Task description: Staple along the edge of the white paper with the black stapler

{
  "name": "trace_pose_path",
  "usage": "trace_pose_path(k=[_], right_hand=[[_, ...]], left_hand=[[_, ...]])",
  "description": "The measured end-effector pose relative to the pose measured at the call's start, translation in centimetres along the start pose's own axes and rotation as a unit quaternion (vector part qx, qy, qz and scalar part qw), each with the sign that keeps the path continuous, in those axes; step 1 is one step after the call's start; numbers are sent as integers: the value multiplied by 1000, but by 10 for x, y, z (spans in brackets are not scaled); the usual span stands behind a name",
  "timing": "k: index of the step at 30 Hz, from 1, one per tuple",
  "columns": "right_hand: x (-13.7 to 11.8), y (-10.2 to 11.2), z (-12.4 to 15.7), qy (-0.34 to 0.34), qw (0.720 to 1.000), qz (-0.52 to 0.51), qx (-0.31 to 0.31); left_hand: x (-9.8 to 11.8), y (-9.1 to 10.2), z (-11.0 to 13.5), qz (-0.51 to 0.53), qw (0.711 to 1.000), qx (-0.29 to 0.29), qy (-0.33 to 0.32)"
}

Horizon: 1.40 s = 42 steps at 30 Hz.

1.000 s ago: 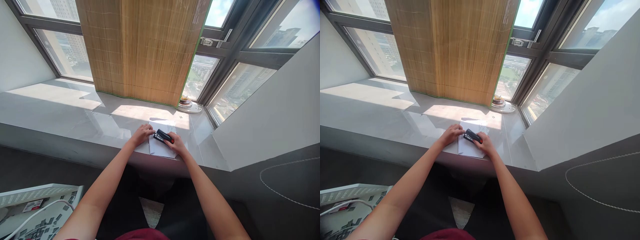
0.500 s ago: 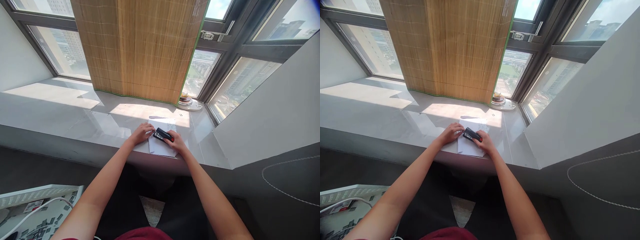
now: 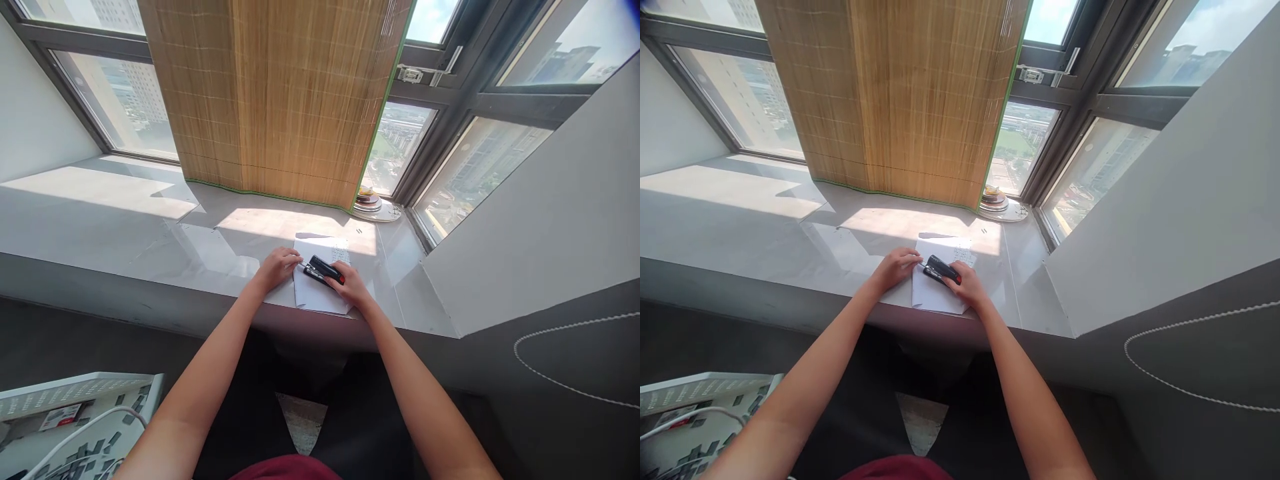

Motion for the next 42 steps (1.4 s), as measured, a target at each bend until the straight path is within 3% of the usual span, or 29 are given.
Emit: trace_pose_path(k=[4, 10, 14, 17, 21, 26, 29, 33, 38, 42], right_hand=[[4, 2, -1, -5, 1000, -10, 23], [0, 8, 2, 35, 997, -56, 39], [3, 9, 3, 27, 995, -79, 50], [3, 6, 2, 35, 996, -68, 51], [0, 0, 1, 66, 997, -26, 40], [1, 2, -1, 57, 997, -17, 59], [5, 22, 10, 1, 987, -41, 152], [16, 61, 59, -69, 962, -46, 260], [34, 105, 120, -104, 953, 66, 278], [46, 104, 118, -109, 968, 73, 212]], left_hand=[[1, 1, 10, 59, 991, 46, 111], [62, -24, 20, 165, 968, 126, 139], [79, -24, 21, 231, 945, 158, 172], [74, -16, 17, 235, 948, 129, 169], [49, -8, 14, 197, 959, 86, 185], [20, -9, 10, -11, 984, 49, 172], [8, -18, 12, -104, 977, 5, 188], [4, -27, 16, -120, 974, -13, 191], [8, -28, 16, -129, 974, -13, 187], [17, -29, 14, -130, 976, -39, 172]])
Point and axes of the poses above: each hand's wrist, its own z-axis away from the middle knuckle, its own y-axis out of the back of the hand, x = y × z, the point moved 6 cm from there along -z, towards the middle knuckle, and after that the axes turned 3 degrees about z, right-handed, at the moved point
